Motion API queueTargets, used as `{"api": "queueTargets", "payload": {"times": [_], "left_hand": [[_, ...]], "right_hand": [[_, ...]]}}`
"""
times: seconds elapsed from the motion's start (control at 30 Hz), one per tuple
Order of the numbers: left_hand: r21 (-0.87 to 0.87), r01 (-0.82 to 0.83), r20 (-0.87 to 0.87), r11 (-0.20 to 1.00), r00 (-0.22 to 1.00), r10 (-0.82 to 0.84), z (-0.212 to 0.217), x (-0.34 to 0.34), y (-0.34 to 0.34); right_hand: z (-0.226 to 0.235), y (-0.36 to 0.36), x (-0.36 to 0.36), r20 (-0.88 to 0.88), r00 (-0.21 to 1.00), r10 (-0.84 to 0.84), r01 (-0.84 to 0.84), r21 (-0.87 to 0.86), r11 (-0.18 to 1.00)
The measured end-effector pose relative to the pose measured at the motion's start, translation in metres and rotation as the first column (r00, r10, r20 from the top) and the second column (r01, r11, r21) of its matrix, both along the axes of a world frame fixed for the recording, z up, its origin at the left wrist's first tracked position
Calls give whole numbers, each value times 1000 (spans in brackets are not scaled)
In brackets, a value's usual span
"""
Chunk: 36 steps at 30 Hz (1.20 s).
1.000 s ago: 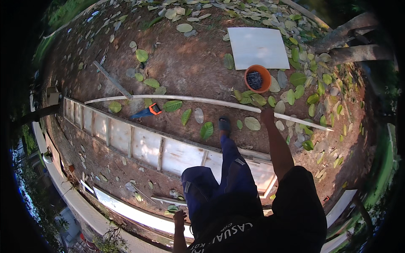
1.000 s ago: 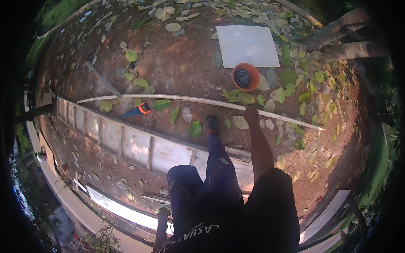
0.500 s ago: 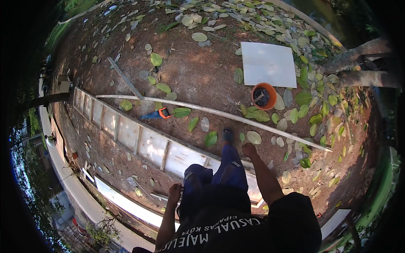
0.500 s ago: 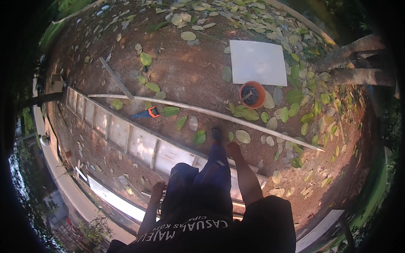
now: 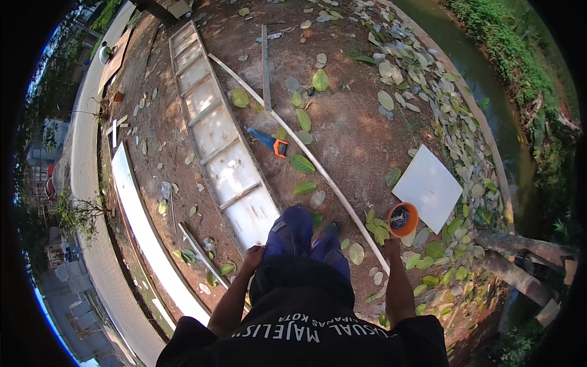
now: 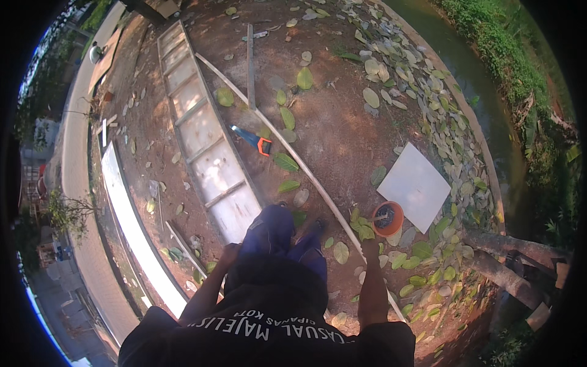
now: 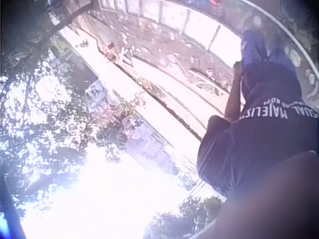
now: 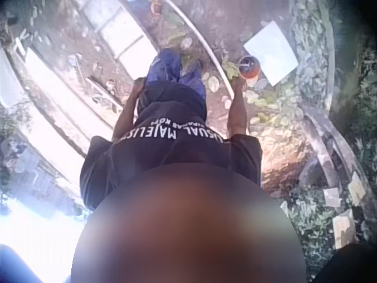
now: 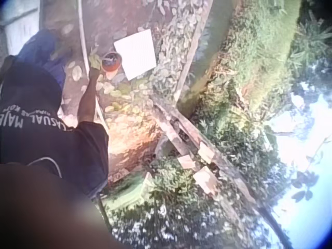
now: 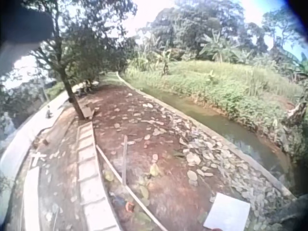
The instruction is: The person assembles a wooden frame by positioning planks and nailing them together using a hammer. They retrieve nails from a bucket, hammer them into the frame, and measure the assembled structure with a tape measure.
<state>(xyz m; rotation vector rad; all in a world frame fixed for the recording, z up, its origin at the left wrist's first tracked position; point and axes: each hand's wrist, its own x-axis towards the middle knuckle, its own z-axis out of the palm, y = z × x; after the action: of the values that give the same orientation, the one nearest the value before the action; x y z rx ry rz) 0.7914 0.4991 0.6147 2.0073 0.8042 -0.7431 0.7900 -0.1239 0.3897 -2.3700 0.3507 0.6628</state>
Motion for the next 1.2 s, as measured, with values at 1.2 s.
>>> {"api": "queueTargets", "payload": {"times": [1.2], "left_hand": [[348, -933, -659, 91, -174, 732, -3, 295, -171]], "right_hand": [[-212, 459, 871, -493, 776, 393, -499, -101, 860]]}}
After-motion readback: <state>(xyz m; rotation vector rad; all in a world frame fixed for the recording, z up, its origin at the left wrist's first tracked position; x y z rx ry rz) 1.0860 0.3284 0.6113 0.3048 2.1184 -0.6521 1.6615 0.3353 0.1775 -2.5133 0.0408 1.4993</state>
